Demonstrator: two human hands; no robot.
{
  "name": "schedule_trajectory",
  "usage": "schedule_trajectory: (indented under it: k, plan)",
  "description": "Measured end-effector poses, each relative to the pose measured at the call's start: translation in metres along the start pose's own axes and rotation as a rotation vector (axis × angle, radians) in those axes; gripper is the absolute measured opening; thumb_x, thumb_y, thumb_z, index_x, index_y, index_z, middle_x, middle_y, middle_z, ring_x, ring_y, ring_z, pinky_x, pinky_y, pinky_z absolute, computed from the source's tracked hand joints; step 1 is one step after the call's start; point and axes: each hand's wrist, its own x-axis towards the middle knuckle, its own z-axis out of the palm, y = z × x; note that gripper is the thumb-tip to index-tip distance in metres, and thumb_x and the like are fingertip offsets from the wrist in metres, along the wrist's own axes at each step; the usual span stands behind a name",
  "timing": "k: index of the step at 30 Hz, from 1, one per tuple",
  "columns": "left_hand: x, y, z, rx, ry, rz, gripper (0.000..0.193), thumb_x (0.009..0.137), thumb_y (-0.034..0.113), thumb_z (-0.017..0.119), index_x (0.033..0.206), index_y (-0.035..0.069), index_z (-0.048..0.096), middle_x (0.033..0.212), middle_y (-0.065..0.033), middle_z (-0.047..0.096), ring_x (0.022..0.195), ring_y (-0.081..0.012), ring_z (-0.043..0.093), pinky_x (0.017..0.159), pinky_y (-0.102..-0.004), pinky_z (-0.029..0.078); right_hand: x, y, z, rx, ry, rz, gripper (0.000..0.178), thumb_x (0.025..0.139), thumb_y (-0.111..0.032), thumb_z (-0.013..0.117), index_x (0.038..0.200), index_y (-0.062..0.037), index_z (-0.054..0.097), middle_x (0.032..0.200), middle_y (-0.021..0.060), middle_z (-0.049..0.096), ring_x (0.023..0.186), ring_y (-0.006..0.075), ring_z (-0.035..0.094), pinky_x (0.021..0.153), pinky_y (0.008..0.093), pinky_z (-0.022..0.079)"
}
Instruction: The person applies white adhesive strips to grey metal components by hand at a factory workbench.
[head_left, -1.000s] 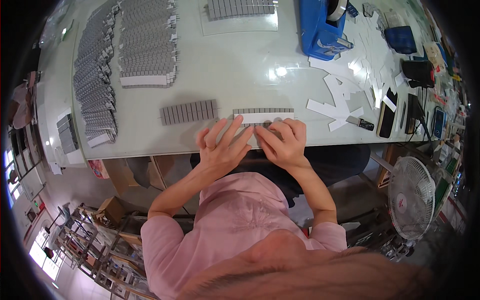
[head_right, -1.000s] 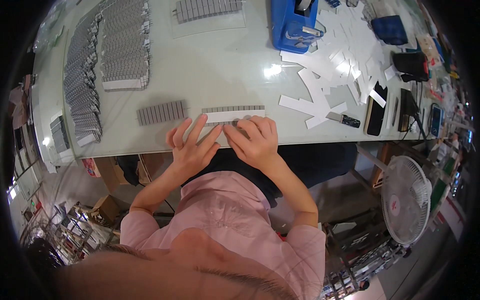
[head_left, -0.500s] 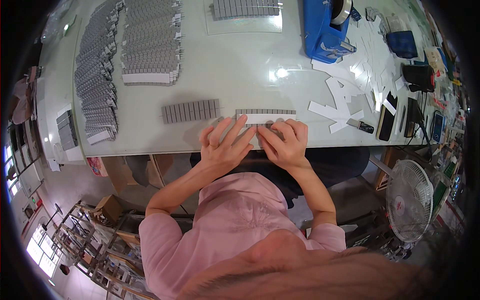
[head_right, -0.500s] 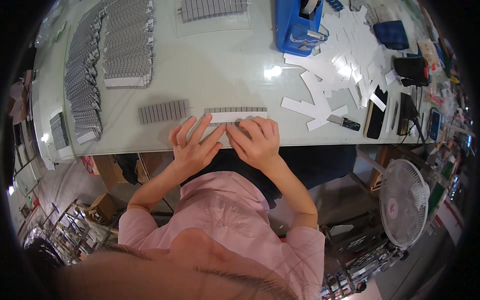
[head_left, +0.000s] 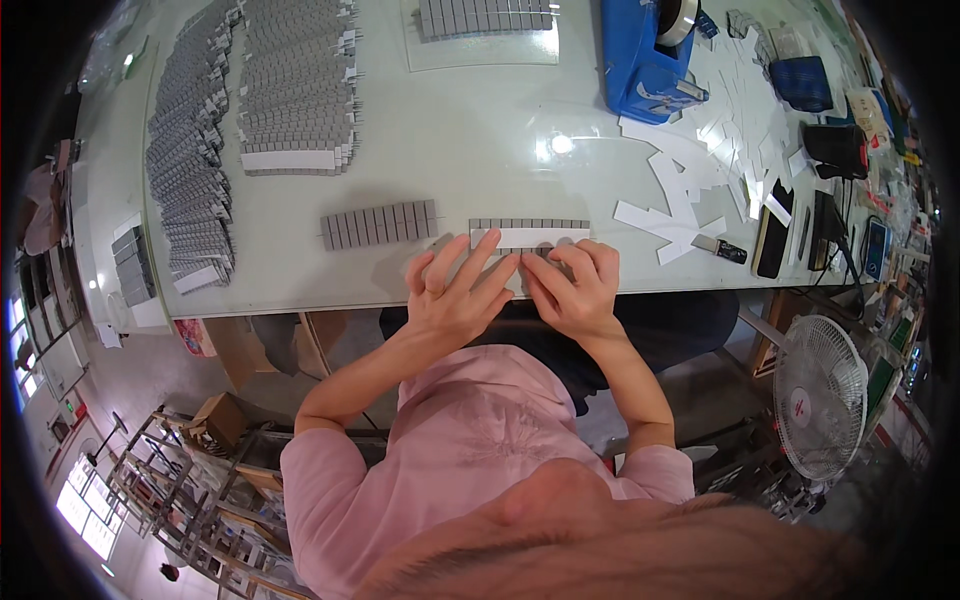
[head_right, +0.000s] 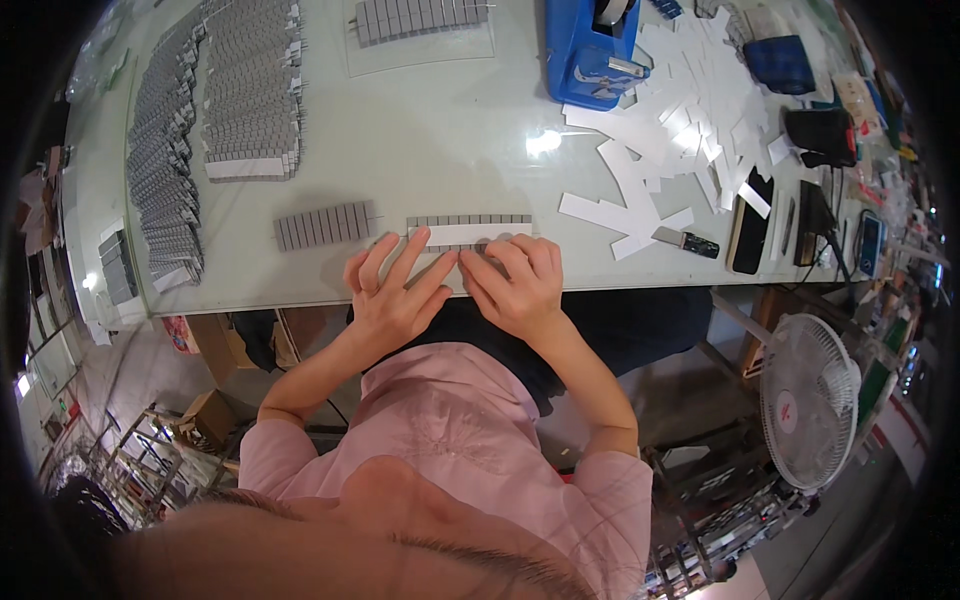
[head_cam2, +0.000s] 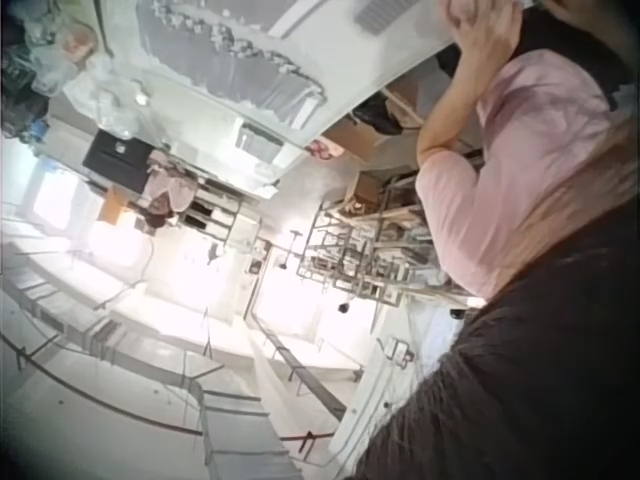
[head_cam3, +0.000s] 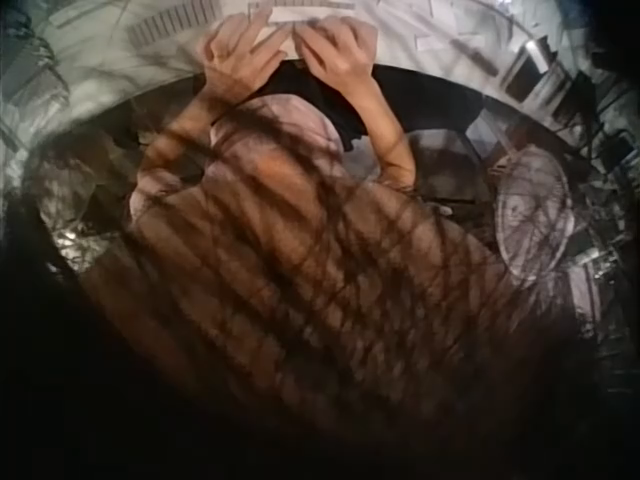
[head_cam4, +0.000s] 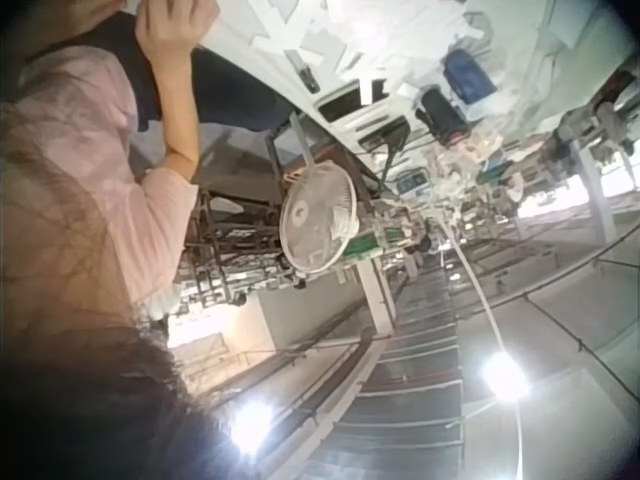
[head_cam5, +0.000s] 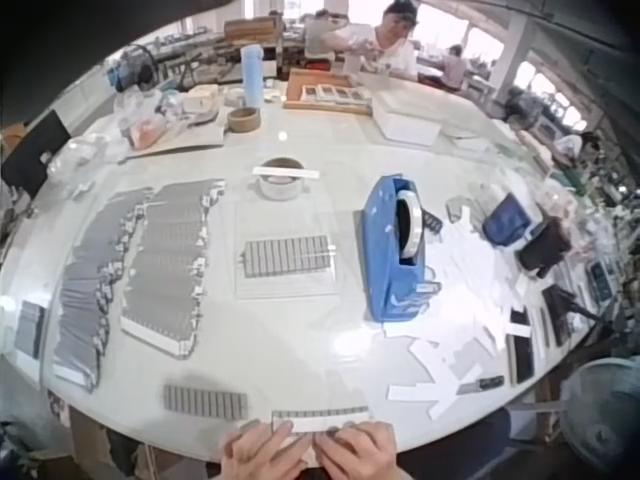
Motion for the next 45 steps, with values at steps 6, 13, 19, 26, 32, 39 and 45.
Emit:
schedule_trajectory:
  k: [6, 13, 19, 26, 32, 39, 45]
  plan:
    - [0.002, 0.0, 0.0, -0.003, -0.011, 0.009, 0.039, 0.079, 0.036, 0.073, 0.116, 0.025, 0.069, 0.141, -0.0001, 0.055, 0.131, -0.0208, 0.038, 0.106, -0.0428, 0.025, 0.002, 0.001, -0.003, 0.006, 0.008, 0.009, 0.025, 0.07, -0.016, 0.08, 0.095, -0.0154, 0.074, 0.098, 0.0012, 0.058, 0.089, 0.0241, 0.055, 0.074, 0.0378, 0.042]
    - [0.018, -0.007, -0.029, -0.154, -0.062, -0.01, 0.046, 0.077, 0.032, 0.076, 0.122, 0.029, 0.068, 0.148, -0.0024, 0.046, 0.135, -0.0271, 0.033, 0.104, -0.0458, 0.025, 0.089, 0.079, -0.052, -0.259, 0.296, 0.183, 0.024, 0.075, -0.014, 0.075, 0.099, -0.0118, 0.073, 0.096, 0.0064, 0.062, 0.094, 0.027, 0.054, 0.082, 0.0393, 0.041]
    - [0.095, -0.009, -0.036, -0.604, -0.114, -0.052, 0.035, 0.084, 0.021, 0.071, 0.119, 0.022, 0.07, 0.144, -0.0095, 0.048, 0.131, -0.0347, 0.039, 0.104, -0.0457, 0.03, 0.14, 0.136, -0.057, 0.235, 0.214, 0.539, 0.013, 0.083, -0.015, 0.072, 0.094, -0.0083, 0.073, 0.109, 0.0064, 0.063, 0.104, 0.0274, 0.052, 0.091, 0.0364, 0.041]
    - [0.189, 0.013, 0.017, -1.713, -0.492, -0.738, 0.028, 0.095, 0.025, 0.063, 0.12, 0.014, 0.068, 0.132, 0.0002, 0.059, 0.122, -0.0153, 0.049, 0.104, -0.0348, 0.034, 0.082, 0.071, -0.068, 0.193, 0.354, 0.46, 0.003, 0.085, -0.009, 0.07, 0.086, -0.0064, 0.069, 0.103, 0.0084, 0.058, 0.102, 0.025, 0.051, 0.09, 0.0352, 0.039]
    - [0.226, 0.029, 0.048, -2.126, -0.469, -1.145, 0.019, 0.092, 0.025, 0.068, 0.107, 0.013, 0.069, 0.104, 0.0048, 0.065, 0.102, -0.0097, 0.054, 0.089, -0.0294, 0.039, 0.062, 0.052, -0.072, 0.155, 0.304, 0.479, 0.004, 0.084, -0.009, 0.071, 0.085, -0.0061, 0.069, 0.104, 0.0079, 0.057, 0.104, 0.0259, 0.048, 0.09, 0.0365, 0.038]
    - [0.236, 0.044, 0.058, -2.075, -0.349, -1.14, 0.017, 0.086, 0.021, 0.076, 0.098, 0.014, 0.067, 0.095, 0.0058, 0.064, 0.093, -0.0079, 0.055, 0.082, -0.0286, 0.038, 0.053, 0.048, -0.07, 0.062, 0.283, 0.467, 0.005, 0.083, -0.008, 0.07, 0.084, -0.0038, 0.067, 0.102, 0.0092, 0.057, 0.102, 0.0277, 0.048, 0.089, 0.0379, 0.039]
    - [0.232, 0.073, 0.058, -1.983, -0.098, -1.26, 0.019, 0.085, 0.021, 0.076, 0.102, 0.018, 0.067, 0.094, 0.0088, 0.063, 0.089, -0.0054, 0.055, 0.078, -0.0279, 0.039, 0.038, 0.078, -0.053, -0.142, 0.351, 0.45, 0.004, 0.085, -0.003, 0.067, 0.089, -0.0015, 0.065, 0.1, 0.0139, 0.058, 0.095, 0.0322, 0.053, 0.081, 0.0399, 0.043]
